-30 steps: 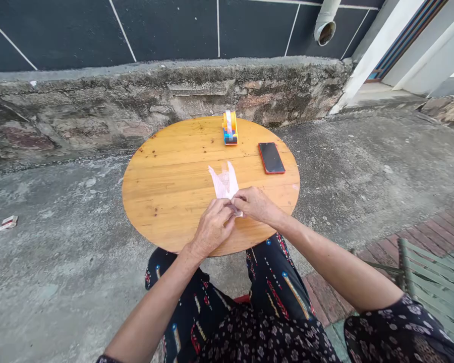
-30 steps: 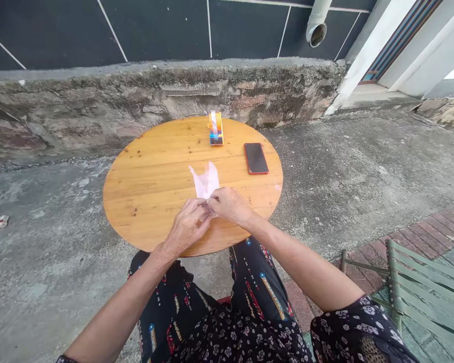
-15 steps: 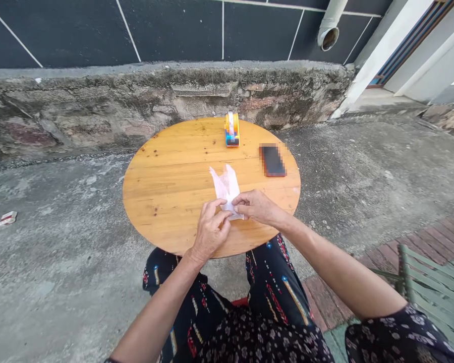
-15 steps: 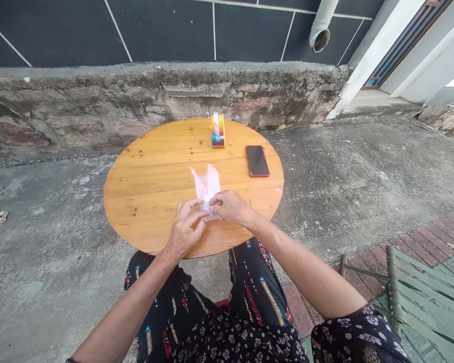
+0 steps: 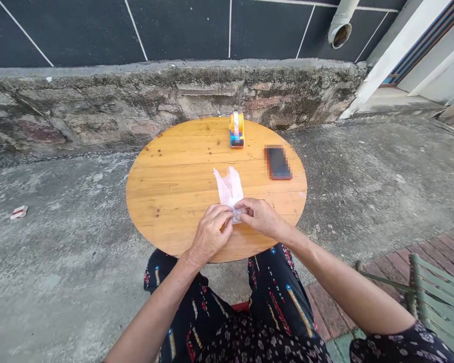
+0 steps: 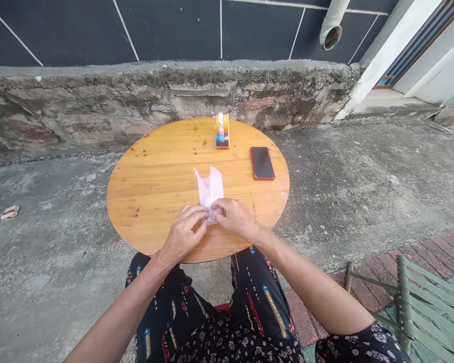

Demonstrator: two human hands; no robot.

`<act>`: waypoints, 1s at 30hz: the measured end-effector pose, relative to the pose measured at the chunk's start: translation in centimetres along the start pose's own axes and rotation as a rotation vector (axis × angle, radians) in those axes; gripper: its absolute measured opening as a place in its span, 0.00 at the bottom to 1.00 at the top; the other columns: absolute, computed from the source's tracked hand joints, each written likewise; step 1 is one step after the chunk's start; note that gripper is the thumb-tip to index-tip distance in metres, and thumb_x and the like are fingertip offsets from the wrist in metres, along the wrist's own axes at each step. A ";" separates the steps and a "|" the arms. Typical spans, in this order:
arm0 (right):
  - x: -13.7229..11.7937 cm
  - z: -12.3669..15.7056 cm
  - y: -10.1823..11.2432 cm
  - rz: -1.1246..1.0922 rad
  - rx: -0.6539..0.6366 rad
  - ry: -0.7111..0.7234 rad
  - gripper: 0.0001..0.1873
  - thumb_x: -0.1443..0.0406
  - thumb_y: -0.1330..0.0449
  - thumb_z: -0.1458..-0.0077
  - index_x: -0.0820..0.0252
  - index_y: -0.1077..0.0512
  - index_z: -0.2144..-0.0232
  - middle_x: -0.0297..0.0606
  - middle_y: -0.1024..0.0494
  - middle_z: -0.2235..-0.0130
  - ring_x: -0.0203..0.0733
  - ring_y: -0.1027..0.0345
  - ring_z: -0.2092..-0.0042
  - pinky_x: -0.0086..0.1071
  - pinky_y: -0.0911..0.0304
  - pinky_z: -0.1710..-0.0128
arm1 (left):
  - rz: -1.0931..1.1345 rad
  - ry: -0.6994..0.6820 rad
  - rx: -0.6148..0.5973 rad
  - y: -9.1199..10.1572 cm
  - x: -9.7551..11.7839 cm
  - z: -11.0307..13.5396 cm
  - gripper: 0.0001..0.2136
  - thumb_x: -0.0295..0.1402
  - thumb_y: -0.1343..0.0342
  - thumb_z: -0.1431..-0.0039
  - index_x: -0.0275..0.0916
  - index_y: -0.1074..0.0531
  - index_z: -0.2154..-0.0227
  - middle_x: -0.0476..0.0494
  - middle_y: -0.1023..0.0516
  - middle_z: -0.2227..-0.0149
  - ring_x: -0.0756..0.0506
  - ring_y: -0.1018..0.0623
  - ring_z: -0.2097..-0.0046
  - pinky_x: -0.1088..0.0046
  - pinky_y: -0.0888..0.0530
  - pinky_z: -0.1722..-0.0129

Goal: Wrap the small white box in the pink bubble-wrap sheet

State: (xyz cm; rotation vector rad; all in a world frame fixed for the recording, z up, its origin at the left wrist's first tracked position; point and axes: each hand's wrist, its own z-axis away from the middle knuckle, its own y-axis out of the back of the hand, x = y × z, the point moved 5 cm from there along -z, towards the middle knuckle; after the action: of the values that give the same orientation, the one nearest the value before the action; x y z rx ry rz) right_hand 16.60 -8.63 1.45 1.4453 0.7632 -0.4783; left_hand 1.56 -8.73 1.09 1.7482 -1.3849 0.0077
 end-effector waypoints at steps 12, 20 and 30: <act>-3.0 1.7 -0.5 0.714 0.097 0.309 0.08 0.66 0.44 0.38 0.59 0.25 0.59 0.42 0.25 0.62 0.45 0.33 0.59 0.37 0.44 0.60 | 0.129 0.110 0.028 0.5 -0.3 -0.2 0.08 0.24 0.48 0.41 0.39 0.25 0.65 0.42 0.23 0.59 0.45 0.24 0.56 0.65 0.25 0.55; -2.7 1.5 -0.7 0.714 0.081 0.314 0.06 0.68 0.44 0.39 0.58 0.27 0.63 0.40 0.25 0.62 0.44 0.34 0.62 0.37 0.47 0.61 | 0.112 0.262 0.143 0.4 -3.0 -0.8 0.09 0.28 0.49 0.38 0.39 0.25 0.60 0.42 0.22 0.56 0.45 0.23 0.53 0.64 0.26 0.51; -2.0 1.8 0.0 0.602 0.205 0.348 0.09 0.66 0.43 0.40 0.54 0.25 0.58 0.42 0.24 0.55 0.47 0.35 0.57 0.40 0.46 0.59 | 0.113 0.179 -0.032 -1.2 -3.7 -3.2 0.11 0.25 0.51 0.37 0.37 0.23 0.60 0.40 0.21 0.56 0.44 0.24 0.55 0.64 0.25 0.53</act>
State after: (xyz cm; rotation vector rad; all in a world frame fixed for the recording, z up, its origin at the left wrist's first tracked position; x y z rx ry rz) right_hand 15.53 -10.73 2.83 1.8840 0.5149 0.1689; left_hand 2.63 -3.87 0.47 1.6003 -1.3431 0.1982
